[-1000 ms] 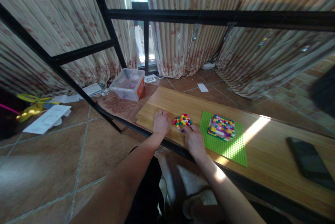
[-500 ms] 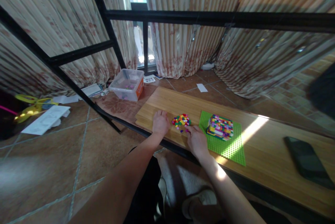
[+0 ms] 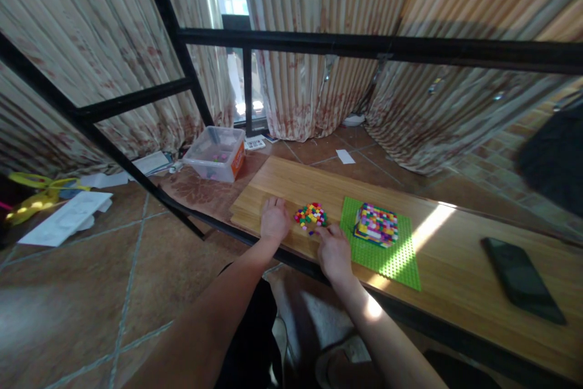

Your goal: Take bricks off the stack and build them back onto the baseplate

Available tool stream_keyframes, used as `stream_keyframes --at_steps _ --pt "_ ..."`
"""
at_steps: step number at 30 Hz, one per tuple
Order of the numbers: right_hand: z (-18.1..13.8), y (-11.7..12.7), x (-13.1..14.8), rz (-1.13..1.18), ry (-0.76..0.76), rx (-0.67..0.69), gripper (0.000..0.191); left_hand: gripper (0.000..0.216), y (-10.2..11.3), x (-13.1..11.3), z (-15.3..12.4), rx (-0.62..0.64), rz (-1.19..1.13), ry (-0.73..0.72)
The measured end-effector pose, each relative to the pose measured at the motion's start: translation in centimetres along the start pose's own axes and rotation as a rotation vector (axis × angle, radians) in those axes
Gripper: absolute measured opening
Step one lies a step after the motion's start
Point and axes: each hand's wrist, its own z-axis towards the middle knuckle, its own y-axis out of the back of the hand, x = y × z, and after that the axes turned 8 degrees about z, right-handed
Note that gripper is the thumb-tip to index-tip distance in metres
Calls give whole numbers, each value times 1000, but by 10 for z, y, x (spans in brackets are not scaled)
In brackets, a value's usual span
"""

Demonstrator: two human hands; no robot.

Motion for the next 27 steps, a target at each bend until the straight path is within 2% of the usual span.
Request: stream_keyframes --at_steps 9,14,21,27 --pt "-3 -6 -1 -42 29 -44 40 21 2 -1 1 -9 22 -3" --pt "-2 -2 0 39 -4 -76 39 21 0 1 2 -32 7 -13" --pt "-11 24 -4 328 -105 -311 27 22 -5 4 3 -58 3 -27" --pt "-40 58 -45 580 -244 -537 22 23 -7 7 6 -96 14 -44"
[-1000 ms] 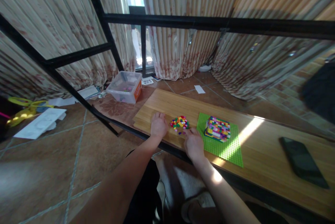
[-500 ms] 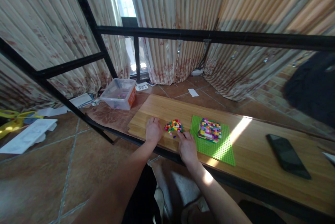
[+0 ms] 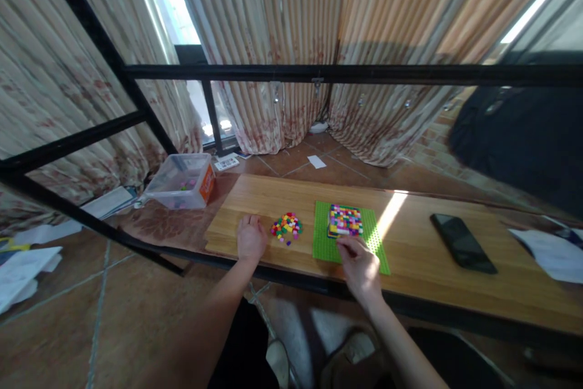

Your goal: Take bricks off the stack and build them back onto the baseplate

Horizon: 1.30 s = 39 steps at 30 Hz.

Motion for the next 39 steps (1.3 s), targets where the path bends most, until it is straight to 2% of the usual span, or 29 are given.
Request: stream_keyframes --at_steps 3,6,10,13,16,22,30,35,39 --pt "7 26 -8 -5 -39 -22 24 23 -1 1 1 -21 1 -15" --pt "18 39 -13 -83 -54 -45 25 23 -1 2 2 -34 8 -30" --pt "31 39 -17 -134 -45 -101 25 23 -2 3 3 -38 22 -37" --pt "38 35 -16 -240 68 -89 25 23 -1 3 3 -39 18 -44" --pt "44 34 -14 -311 160 -30 27 23 0 2 4 -35 15 -39" --pt "56 36 -11 -460 210 180 33 24 2 0 4 -14 12 -32" --pt "74 37 12 -638 136 417 42 24 3 -1 4 -4 16 -20" --pt "79 36 8 -620 65 370 42 24 4 -1 4 -6 16 -19" --pt "76 38 -12 -510 42 221 39 24 3 -1 3 -17 3 -25"
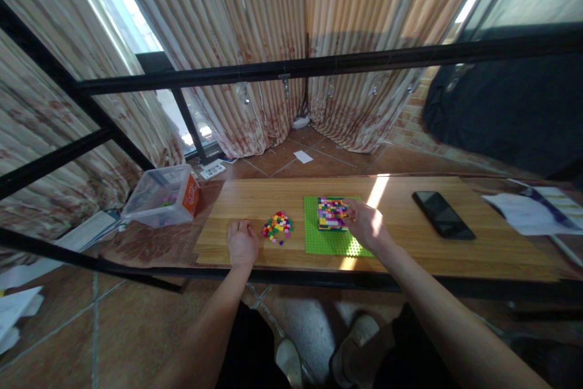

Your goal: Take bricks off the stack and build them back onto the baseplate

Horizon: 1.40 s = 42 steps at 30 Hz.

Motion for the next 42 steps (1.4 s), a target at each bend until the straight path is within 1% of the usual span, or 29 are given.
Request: stream_keyframes --at_steps 3,5,8,11,15,20,26,33,37,40,42 --pt "-7 -7 -13 199 13 -144 35 24 -1 0 0 -2 -5 2" --pt "-13 -9 -19 302 -2 -188 34 24 -1 0 0 -1 0 3" --pt "-19 -10 -22 422 -98 -182 36 23 -1 0 0 -3 5 1" --pt "-20 -10 -25 548 -203 -143 46 24 -2 0 0 -4 5 1" --pt "-15 -11 -28 701 -290 -125 57 24 -1 1 0 0 9 -3" --pt "-6 -19 -27 837 -382 -166 54 23 -1 0 0 -1 2 1" --pt "-6 -24 -26 852 -386 -171 48 23 -1 0 -1 7 -9 10" --pt "-8 -26 -24 836 -378 -188 50 23 -3 0 -2 11 -25 19" --pt "-14 -22 -22 837 -364 -180 51 23 -2 -1 -2 16 -27 23" --pt "-24 -19 -16 764 -362 -243 54 23 -2 -1 -3 23 -33 30" --pt "-33 -19 -5 686 -349 -302 50 23 -2 -1 -3 32 -37 36"
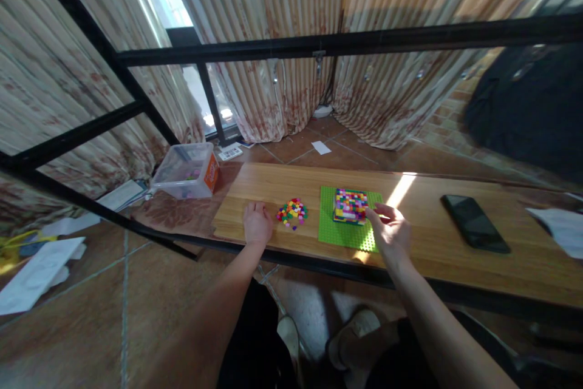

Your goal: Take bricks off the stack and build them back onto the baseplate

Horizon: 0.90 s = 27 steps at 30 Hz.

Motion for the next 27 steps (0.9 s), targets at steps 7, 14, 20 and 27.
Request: stream_keyframes --at_steps 7,14,20,27 --pt "-55 -61 17 -304 369 396 27 22 1 -1 -1 19 -3 13" --pt "-64 -115 15 -675 361 448 31 22 3 -2 -2 12 -26 16" --pt "-66 -121 14 -779 356 449 29 22 2 -2 -2 15 -23 14" --pt "-67 -98 11 -726 410 540 25 22 3 -2 -2 9 -16 6"
